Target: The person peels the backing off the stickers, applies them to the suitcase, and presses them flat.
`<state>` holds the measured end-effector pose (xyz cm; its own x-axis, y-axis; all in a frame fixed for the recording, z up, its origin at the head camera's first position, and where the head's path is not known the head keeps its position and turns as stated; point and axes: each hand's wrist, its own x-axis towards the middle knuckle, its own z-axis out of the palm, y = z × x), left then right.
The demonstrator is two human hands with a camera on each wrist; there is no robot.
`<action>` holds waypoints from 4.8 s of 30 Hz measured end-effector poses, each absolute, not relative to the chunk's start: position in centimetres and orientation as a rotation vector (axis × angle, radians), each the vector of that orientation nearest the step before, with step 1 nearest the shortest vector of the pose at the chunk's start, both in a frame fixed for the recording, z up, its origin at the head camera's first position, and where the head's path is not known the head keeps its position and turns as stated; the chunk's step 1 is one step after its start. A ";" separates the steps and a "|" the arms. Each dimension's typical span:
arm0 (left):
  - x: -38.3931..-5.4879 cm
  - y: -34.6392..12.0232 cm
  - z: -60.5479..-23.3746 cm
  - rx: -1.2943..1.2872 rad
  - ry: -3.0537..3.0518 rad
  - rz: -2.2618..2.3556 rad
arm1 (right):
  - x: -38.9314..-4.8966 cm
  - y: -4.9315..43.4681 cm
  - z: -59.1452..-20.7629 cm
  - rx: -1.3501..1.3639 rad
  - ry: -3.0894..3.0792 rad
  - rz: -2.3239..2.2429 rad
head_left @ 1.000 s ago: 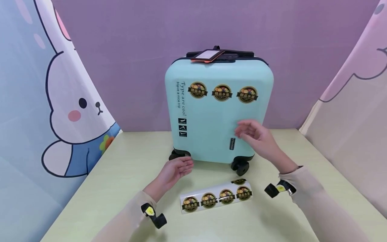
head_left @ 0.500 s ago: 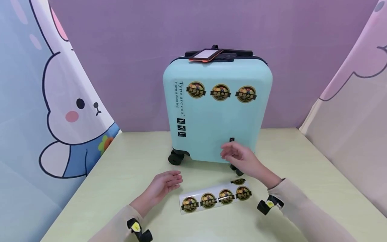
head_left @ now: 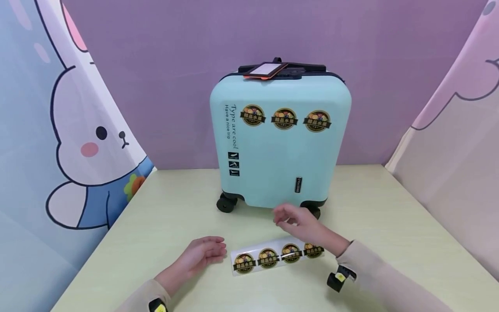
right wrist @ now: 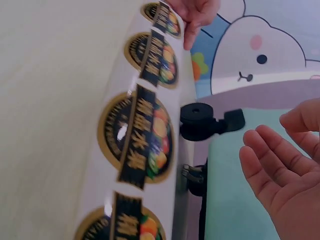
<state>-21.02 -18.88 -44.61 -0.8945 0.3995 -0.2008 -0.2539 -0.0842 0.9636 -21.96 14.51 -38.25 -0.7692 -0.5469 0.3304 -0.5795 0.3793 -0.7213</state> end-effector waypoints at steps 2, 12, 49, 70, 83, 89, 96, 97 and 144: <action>-20.7 -19.0 -44.5 0.164 1.766 2.005 | -21.8 14.2 -38.4 1.098 -2.594 1.317; -19.9 -19.2 -43.8 0.126 1.788 1.860 | -20.8 12.9 -39.2 1.255 -2.675 1.060; -19.4 -17.1 -44.4 0.070 1.753 1.846 | -18.2 9.3 -41.3 1.491 -2.321 0.262; -18.8 -14.8 -44.4 0.020 1.733 1.935 | -17.7 9.0 -41.5 1.474 -2.236 -0.022; -20.0 -13.5 -42.6 0.024 1.702 2.042 | -18.3 9.6 -40.1 1.383 -2.272 0.039; -20.5 -13.0 -41.6 0.050 1.686 2.051 | -18.6 9.6 -39.7 1.349 -2.295 0.144; -20.7 -12.4 -40.5 0.095 1.697 2.058 | -19.0 9.8 -39.2 1.289 -2.270 0.257; -20.7 -12.3 -40.5 0.100 1.699 2.057 | -19.0 9.8 -39.2 1.283 -2.260 0.274; -21.7 -10.7 -39.0 0.158 1.776 2.064 | -19.8 9.9 -38.0 1.122 -2.487 0.589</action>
